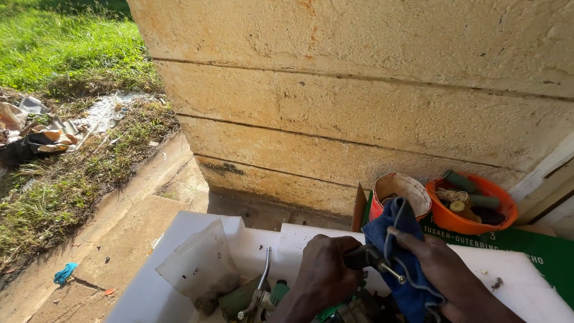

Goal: Cleaning and inspecting various mechanical parts using a cloth in an outdoor workspace.

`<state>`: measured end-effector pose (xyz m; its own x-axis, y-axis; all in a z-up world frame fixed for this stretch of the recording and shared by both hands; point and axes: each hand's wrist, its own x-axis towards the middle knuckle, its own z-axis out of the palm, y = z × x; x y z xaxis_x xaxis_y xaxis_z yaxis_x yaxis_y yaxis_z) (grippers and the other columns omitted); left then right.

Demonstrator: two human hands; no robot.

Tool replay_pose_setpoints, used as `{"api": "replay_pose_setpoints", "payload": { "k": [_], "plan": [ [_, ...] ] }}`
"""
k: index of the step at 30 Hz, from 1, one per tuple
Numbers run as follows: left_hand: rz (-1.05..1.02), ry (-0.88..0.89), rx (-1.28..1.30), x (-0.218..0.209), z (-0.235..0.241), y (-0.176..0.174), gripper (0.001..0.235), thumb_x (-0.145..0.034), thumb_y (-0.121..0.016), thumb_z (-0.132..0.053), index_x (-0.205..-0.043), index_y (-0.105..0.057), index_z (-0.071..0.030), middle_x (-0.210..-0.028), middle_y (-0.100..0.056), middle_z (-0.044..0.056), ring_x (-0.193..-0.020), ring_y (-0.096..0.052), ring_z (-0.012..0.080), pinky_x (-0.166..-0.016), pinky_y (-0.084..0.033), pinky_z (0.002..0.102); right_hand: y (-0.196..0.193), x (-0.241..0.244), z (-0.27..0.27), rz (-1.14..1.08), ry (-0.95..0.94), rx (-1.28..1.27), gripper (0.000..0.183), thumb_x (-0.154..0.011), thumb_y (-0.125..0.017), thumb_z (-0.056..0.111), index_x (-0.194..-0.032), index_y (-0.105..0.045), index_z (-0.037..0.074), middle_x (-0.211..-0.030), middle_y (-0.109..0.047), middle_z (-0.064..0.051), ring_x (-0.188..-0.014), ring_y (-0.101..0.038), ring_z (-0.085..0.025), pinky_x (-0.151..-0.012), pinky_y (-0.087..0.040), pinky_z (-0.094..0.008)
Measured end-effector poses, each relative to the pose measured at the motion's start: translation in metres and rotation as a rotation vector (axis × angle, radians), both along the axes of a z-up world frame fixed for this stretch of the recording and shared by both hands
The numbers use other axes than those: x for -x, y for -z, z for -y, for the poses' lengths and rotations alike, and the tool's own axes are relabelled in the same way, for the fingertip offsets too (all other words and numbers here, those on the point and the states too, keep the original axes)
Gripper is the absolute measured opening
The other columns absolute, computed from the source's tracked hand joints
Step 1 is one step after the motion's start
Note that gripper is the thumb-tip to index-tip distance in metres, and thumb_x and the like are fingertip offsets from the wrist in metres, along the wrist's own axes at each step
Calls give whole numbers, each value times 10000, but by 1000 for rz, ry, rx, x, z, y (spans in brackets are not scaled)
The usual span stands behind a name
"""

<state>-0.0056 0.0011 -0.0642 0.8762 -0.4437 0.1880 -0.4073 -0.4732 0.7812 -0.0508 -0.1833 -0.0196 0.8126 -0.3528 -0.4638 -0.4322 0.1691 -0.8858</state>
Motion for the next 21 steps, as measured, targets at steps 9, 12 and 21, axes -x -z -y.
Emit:
{"api": "replay_pose_setpoints", "payload": {
  "k": [9, 12, 21],
  "plan": [
    [-800, 144, 387, 5, -5, -19, 205, -657, -838, 0, -612, -652, -75, -516, -546, -1, -447, -385, 80, -457, -258, 242, 10, 15, 6, 350, -288, 440, 398, -758, -809, 31, -1151, -804, 95, -947, -831, -67, -831, -715, -151, -747, -572, -303],
    [-807, 176, 402, 2, -6, -16, 184, -650, -868, 14, -633, -701, -60, -555, -608, -4, -455, -405, 66, -463, -267, 226, 7, 19, 5, 480, -378, 556, 365, -714, -882, 90, -1069, -800, 129, -889, -789, -19, -773, -664, -114, -687, -529, -270],
    [-288, 101, -10, 2, -11, -20, 68, -665, -713, -143, -662, -646, -137, -565, -491, -14, -567, -437, 92, -518, -352, 328, 10, 14, -2, 311, -303, 380, 356, -765, -810, 72, -1121, -826, 91, -784, -760, -61, -682, -614, -138, -618, -539, -310]
  ]
}}
